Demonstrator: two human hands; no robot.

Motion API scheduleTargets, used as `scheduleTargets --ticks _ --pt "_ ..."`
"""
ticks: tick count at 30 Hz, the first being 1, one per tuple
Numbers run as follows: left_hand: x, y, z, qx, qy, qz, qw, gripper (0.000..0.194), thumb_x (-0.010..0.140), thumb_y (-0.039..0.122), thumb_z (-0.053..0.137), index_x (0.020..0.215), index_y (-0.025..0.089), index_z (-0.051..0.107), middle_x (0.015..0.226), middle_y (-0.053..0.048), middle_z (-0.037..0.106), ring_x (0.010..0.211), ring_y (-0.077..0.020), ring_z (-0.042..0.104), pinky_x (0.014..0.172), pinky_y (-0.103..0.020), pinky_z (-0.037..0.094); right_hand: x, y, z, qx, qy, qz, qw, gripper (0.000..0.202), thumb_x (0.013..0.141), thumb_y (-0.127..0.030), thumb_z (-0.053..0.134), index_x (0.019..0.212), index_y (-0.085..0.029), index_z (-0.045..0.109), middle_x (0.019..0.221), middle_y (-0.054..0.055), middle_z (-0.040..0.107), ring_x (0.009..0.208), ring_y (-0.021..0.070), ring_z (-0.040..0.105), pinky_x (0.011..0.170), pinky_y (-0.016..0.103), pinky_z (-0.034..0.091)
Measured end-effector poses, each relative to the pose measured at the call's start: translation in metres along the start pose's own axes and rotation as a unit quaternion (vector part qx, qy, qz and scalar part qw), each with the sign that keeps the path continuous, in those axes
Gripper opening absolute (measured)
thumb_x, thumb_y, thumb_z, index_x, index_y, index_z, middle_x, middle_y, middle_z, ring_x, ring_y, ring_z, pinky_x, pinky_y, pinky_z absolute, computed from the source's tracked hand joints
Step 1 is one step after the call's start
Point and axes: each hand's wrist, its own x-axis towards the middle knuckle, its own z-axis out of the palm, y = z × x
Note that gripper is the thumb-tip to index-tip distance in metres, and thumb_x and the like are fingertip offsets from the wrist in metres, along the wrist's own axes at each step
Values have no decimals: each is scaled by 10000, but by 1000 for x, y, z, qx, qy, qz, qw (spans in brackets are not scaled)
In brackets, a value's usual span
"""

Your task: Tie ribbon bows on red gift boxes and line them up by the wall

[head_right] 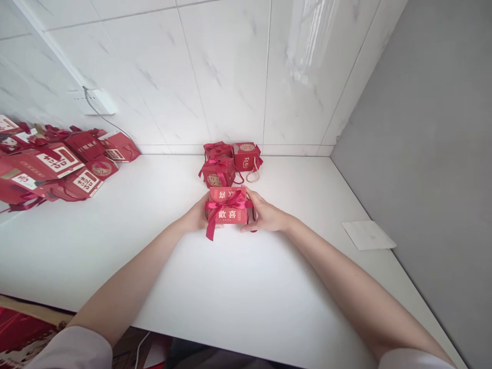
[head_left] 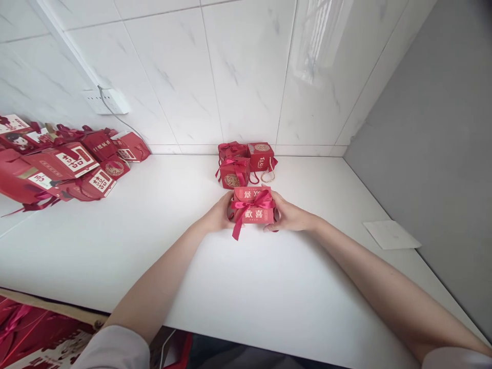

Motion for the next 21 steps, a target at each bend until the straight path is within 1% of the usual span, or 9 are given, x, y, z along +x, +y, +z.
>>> scheduleTargets --ticks 2,5,8,9,12,14,16,18,21 --pt "0 -1 3 69 35 6 997 939 601 401 835 1400 210 380 1407 -161 495 1278 -347 507 1036 -497 446 2 14 3 -28 28 -45 998 1068 652 -387 839 1507 -265 210 1532 137 298 1333 334 436 1094 488 403" --pt "1 3 3 152 49 23 987 957 626 406 821 1439 219 351 1447 -148 454 1322 -342 454 1067 -491 418 4 27 5 -61 51 -60 995 1034 709 -393 800 1515 -288 162 1533 131 301 1366 325 405 1085 490 414" --pt "2 5 1 172 54 38 983 959 656 391 803 1466 226 315 1480 -138 422 1350 -326 422 1099 -481 385 5 30 5 -92 92 -81 988 1048 676 -396 823 1510 -291 197 1569 119 236 1439 334 276 1149 507 320" --pt "2 5 1 169 57 36 983 956 653 396 804 1461 219 325 1474 -144 430 1347 -329 425 1099 -485 382 5 29 5 -79 95 -83 989 1048 671 -396 828 1508 -285 208 1567 120 245 1441 332 272 1156 508 304" --pt "2 2 1 119 42 6 992 980 579 426 846 1415 186 396 1417 -173 490 1294 -364 481 1048 -501 424 4 21 7 42 45 -38 997 1016 679 -404 823 1498 -251 241 1486 136 407 1326 314 455 1097 503 388" --pt "3 -2 3 51 18 -11 998 962 570 444 851 1388 172 425 1379 -173 537 1247 -367 530 1012 -492 459 4 14 12 132 29 4 991 910 705 -434 800 1459 -227 333 1422 126 500 1256 302 525 1066 490 424" --pt "6 -4 9 -24 19 -20 999 836 682 486 773 1375 159 439 1372 -161 558 1240 -345 547 1025 -470 456 7 6 19 198 63 28 978 718 796 -502 695 1402 -221 433 1398 102 539 1267 293 518 1088 478 400" --pt "10 -7 16 -81 47 -38 995 693 811 534 628 1367 158 456 1391 -143 555 1275 -322 526 1067 -453 425 10 0 26 237 115 36 964 578 890 -556 531 1365 -231 491 1401 69 550 1306 277 486 1121 458 360" --pt "18 -11 26 -105 76 -83 988 670 858 602 510 1375 179 470 1399 -121 557 1296 -318 511 1072 -451 420 15 -4 33 259 152 36 953 555 909 -591 443 1340 -251 524 1435 31 523 1337 263 454 1138 435 338"
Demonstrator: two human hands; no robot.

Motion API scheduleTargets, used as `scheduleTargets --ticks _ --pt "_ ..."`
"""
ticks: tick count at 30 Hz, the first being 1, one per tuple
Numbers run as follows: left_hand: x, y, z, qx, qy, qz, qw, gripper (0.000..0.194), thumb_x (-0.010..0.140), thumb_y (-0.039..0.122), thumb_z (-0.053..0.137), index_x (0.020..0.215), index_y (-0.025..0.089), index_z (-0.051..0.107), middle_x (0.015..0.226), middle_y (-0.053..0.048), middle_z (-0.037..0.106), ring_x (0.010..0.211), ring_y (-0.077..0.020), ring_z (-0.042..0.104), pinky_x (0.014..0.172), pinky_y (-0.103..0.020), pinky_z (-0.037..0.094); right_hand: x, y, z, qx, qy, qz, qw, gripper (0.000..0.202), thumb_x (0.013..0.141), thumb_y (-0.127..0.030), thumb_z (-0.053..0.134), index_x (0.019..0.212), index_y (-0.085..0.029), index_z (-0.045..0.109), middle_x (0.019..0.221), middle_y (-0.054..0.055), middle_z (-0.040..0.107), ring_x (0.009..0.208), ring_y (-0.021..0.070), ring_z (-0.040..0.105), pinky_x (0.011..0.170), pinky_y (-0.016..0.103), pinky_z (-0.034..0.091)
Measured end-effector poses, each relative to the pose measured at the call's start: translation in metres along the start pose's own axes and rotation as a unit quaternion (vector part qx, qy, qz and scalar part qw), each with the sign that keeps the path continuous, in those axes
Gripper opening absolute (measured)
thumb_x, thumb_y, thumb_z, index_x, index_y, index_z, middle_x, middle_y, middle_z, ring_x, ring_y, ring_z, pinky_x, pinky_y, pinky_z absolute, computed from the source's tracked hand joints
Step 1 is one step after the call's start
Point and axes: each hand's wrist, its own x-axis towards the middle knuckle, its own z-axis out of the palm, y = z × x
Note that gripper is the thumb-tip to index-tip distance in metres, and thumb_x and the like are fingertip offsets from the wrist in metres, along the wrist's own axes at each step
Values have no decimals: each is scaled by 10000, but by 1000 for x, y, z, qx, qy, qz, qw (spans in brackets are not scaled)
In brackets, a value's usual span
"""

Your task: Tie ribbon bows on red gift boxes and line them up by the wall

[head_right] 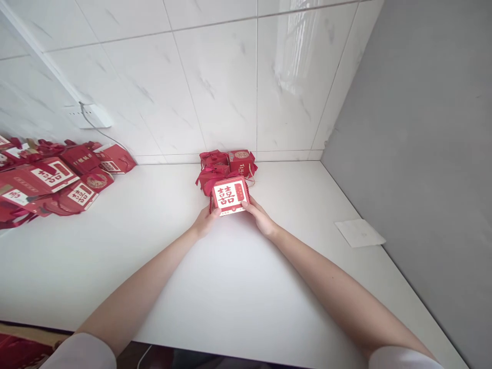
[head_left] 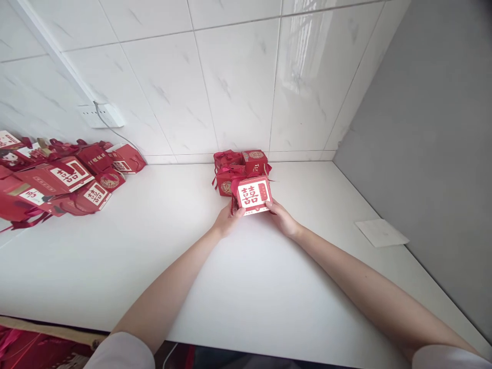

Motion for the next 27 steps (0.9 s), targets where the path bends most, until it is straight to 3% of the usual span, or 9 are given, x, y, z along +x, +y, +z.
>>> scheduleTargets --ticks 4,9,17,21,27 --pt "6 -7 3 -6 -1 -32 999 752 829 672 485 1380 160 472 1359 -155 584 1201 -332 584 959 -449 503 1 3 0 37 0 -2 999 529 903 -550 451 1340 -261 525 1436 21 524 1311 261 483 1133 431 346" --pt "3 -6 -2 15 -10 -12 1000 723 833 668 475 1349 161 500 1361 -139 586 1219 -320 568 998 -443 470 -4 8 -4 20 24 23 999 571 870 -496 496 1389 -259 465 1427 33 533 1285 269 510 1102 442 383" --pt "-5 -4 -13 3 -38 12 999 753 811 663 501 1354 141 479 1296 -164 616 1121 -312 609 862 -390 527 -11 -4 -12 -2 -75 1 997 713 843 -499 638 1458 -252 374 1501 71 440 1342 267 451 1138 446 341" --pt "-3 -6 -15 -1 -46 2 999 771 804 681 491 1365 153 479 1234 -167 644 1028 -293 637 787 -373 538 -9 -7 -14 -6 -87 -6 996 790 810 -555 674 1463 -233 368 1486 97 452 1339 279 452 1137 460 347" --pt "-3 -2 -15 5 -44 6 999 815 786 719 489 1344 126 505 1205 -167 666 957 -280 654 757 -367 533 -6 -7 -18 4 -104 6 995 732 827 -528 672 1437 -229 399 1468 98 474 1329 279 464 1138 463 353"
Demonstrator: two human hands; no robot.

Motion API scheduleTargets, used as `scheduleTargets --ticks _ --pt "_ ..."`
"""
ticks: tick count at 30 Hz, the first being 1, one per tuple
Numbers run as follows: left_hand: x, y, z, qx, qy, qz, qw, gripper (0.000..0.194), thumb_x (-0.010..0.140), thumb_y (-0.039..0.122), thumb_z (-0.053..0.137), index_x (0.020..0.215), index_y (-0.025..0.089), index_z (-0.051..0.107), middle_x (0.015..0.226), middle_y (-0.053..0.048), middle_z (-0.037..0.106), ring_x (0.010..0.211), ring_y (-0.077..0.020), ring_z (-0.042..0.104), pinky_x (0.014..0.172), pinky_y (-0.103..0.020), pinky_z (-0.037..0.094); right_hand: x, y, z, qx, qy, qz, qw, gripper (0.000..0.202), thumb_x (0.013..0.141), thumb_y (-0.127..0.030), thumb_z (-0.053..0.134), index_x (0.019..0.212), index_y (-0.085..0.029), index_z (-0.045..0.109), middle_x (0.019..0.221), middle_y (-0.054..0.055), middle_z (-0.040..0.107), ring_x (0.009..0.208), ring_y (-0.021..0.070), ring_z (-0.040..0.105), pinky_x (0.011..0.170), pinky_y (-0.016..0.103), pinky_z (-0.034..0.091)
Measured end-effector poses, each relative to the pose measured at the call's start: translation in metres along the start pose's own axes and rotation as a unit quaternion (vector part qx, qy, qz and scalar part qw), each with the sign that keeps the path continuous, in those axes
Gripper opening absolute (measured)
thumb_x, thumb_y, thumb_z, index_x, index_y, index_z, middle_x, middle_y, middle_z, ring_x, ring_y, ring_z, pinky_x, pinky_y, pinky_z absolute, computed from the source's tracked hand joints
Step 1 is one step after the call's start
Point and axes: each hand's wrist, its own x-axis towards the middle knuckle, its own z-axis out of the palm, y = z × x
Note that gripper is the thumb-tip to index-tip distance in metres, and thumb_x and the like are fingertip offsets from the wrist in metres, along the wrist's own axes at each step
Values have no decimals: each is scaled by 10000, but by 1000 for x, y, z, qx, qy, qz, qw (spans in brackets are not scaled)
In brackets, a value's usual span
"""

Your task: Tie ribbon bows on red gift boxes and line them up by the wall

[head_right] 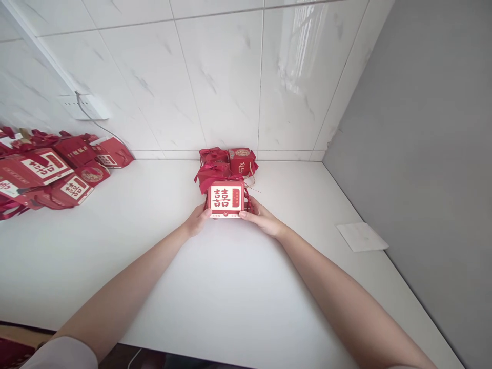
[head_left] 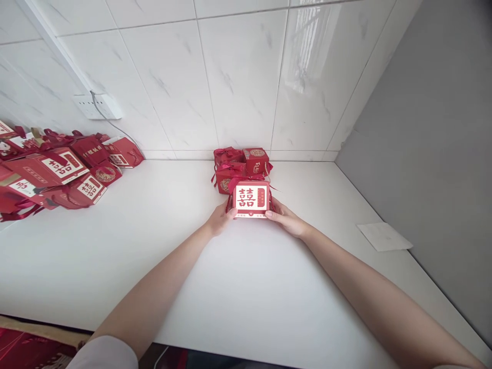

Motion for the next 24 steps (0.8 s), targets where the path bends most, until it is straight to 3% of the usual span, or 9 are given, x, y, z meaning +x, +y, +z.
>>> scheduleTargets --ticks 4,7,10,13,16,18,21,24 --pt "-2 5 0 29 10 -14 999 756 816 729 425 1232 123 603 1166 -145 690 980 -293 651 823 -388 524 0 6 0 -3 21 6 1000 727 835 -506 669 1445 -239 376 1472 102 460 1327 285 462 1116 479 384" --pt "-3 10 6 47 59 -16 997 659 893 651 374 1194 123 629 1208 -127 679 1111 -296 614 967 -392 469 2 12 6 -43 109 -4 993 823 816 -508 688 1488 -274 275 1491 106 419 1338 282 441 1081 472 425" --pt "-6 17 21 54 116 13 992 617 919 555 439 1402 172 450 1358 -116 588 1206 -269 569 1003 -377 449 4 16 16 -109 216 -49 969 895 794 -510 707 1501 -292 204 1520 117 348 1346 286 414 1035 450 468" --pt "-10 26 36 41 107 30 993 706 919 527 467 1516 226 241 1471 -109 478 1264 -261 528 1012 -382 450 1 14 24 -184 266 -86 942 925 773 -525 721 1501 -285 203 1521 139 314 1346 311 392 994 454 493" --pt "-11 33 42 -9 78 49 996 744 906 567 468 1530 249 218 1531 -90 401 1355 -281 444 1075 -399 413 -5 7 29 -250 273 -114 922 872 818 -520 678 1512 -283 206 1487 146 348 1335 313 400 1038 480 448" --pt "-9 34 39 -48 75 58 994 776 871 597 513 1512 234 272 1534 -95 398 1390 -298 402 1111 -415 385 -9 2 31 -271 251 -139 919 662 900 -488 583 1471 -291 312 1430 122 426 1307 284 439 1087 469 398" --pt "-4 31 31 -111 87 29 990 702 878 567 521 1452 184 389 1488 -115 462 1382 -311 416 1117 -443 382 -11 0 32 -234 223 -133 937 432 958 -455 498 1353 -287 444 1249 91 573 1159 238 563 1061 441 420" --pt "1 22 22 -160 110 -3 981 618 914 537 459 1404 160 464 1442 -111 519 1357 -313 450 1108 -459 392 -8 6 30 -154 233 -68 958 481 918 -497 562 1316 -268 420 1243 96 574 1106 230 591 1000 433 464"
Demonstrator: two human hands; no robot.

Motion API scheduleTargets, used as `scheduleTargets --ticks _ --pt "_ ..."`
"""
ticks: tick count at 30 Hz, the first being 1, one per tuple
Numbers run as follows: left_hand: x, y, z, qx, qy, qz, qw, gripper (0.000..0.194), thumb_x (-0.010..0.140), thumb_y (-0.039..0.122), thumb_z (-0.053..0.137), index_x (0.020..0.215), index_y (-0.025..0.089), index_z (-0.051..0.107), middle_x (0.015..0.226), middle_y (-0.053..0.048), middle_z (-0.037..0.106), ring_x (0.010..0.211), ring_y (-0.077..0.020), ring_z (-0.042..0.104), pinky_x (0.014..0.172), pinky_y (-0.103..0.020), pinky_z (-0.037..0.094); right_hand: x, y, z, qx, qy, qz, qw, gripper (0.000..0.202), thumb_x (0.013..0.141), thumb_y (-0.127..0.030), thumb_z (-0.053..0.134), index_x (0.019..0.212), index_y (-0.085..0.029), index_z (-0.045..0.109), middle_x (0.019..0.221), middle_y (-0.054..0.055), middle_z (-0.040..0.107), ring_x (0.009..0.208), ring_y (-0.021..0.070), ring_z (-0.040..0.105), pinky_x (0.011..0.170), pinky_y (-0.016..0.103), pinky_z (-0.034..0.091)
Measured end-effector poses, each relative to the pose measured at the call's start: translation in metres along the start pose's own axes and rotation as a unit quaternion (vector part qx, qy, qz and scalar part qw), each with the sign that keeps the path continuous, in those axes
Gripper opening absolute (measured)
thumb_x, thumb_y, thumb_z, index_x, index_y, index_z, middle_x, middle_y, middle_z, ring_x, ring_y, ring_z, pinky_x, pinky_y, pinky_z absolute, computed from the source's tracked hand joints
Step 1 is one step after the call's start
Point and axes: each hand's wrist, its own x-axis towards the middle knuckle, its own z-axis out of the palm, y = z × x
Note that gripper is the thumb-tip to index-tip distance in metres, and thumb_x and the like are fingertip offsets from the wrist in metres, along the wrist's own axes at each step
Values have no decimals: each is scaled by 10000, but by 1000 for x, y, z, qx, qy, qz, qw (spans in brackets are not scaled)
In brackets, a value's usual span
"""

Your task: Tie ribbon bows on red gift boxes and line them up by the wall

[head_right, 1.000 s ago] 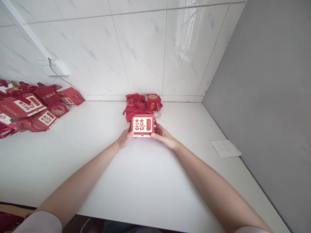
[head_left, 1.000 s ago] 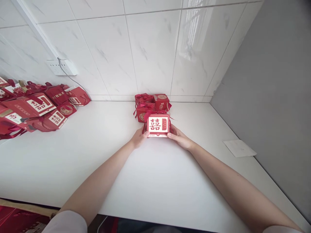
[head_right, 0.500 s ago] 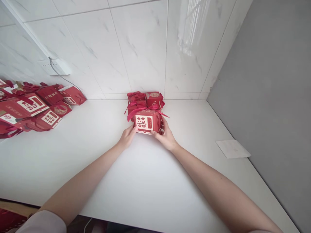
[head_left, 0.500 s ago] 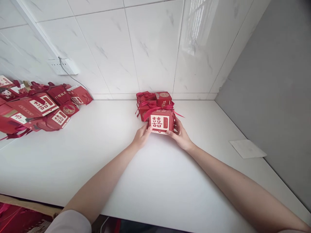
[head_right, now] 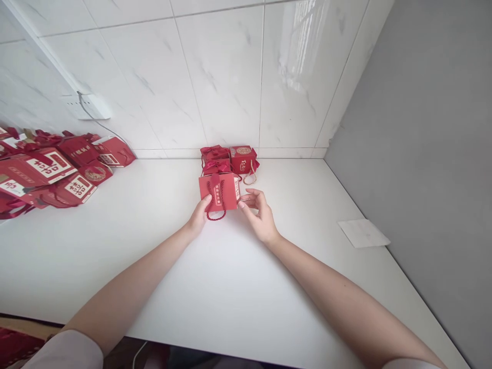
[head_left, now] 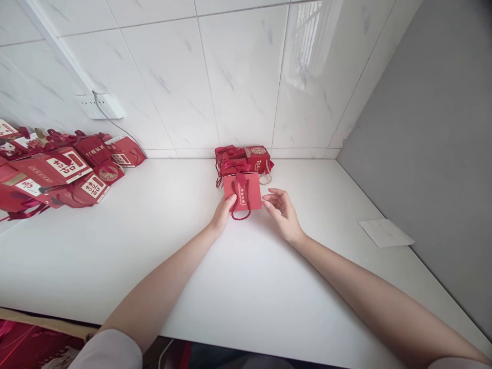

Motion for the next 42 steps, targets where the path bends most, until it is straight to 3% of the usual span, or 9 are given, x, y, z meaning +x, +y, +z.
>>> scheduleTargets --ticks 3,7,17,22,24,27,33,37,42 --pt "4 -9 -8 -15 7 20 1000 629 937 541 410 1439 162 429 1464 -96 498 1377 -282 430 1156 -444 337 4 9 0 41 -66 78 994 597 883 -544 595 1365 -264 380 1440 122 437 1252 247 508 1059 448 416" --pt "4 -18 -17 18 -50 24 998 662 946 575 372 1468 168 395 1478 -92 480 1387 -266 418 1173 -433 309 8 14 -4 97 -170 85 977 782 874 -538 617 1492 -264 225 1484 130 399 1282 244 489 1104 459 375" --pt "5 -16 -17 28 -64 -1 998 698 923 625 380 1483 209 395 1479 -69 480 1393 -281 410 1185 -414 266 12 20 -8 65 -175 90 978 820 863 -569 616 1509 -257 218 1432 140 448 1152 238 568 1067 472 405" --pt "6 -9 -16 -88 -36 -43 995 695 879 650 438 1386 184 533 1352 -92 608 1316 -320 495 1131 -425 326 12 21 -9 76 -168 81 980 732 890 -549 591 1479 -255 269 1334 123 546 1140 235 586 1065 470 400" --pt "6 -5 -18 -172 -65 -95 978 804 846 736 354 1332 135 575 1262 -151 660 1167 -360 604 1025 -473 414 11 20 -9 82 -179 74 978 643 920 -541 548 1443 -240 327 1201 101 631 1113 232 605 1069 472 390" --pt "4 0 -20 -254 -161 -153 941 941 792 814 277 1304 84 577 1227 -228 656 1004 -377 669 907 -492 464 10 19 -9 69 -209 67 973 564 933 -537 529 1395 -240 402 1106 77 675 1094 232 615 1062 465 396" --pt "4 -4 -21 -280 -278 -191 899 952 812 795 262 1397 77 485 1314 -254 591 1144 -395 614 1034 -531 356 10 18 -10 70 -215 52 973 540 964 -574 423 1381 -235 467 1226 80 649 1186 248 564 1082 458 381" --pt "6 -11 -22 -275 -255 -216 901 797 879 690 305 1342 88 547 1280 -231 625 1165 -375 612 1060 -499 339 12 16 -11 89 -205 60 973 558 968 -580 398 1426 -262 427 1331 73 595 1208 252 548 1069 454 397" --pt "5 -10 -16 -255 -161 -225 927 451 947 418 439 1238 130 626 1219 -158 680 1111 -315 652 1038 -462 403 15 18 -13 123 -169 73 975 572 964 -589 384 1472 -329 343 1489 42 444 1272 259 496 997 439 465"
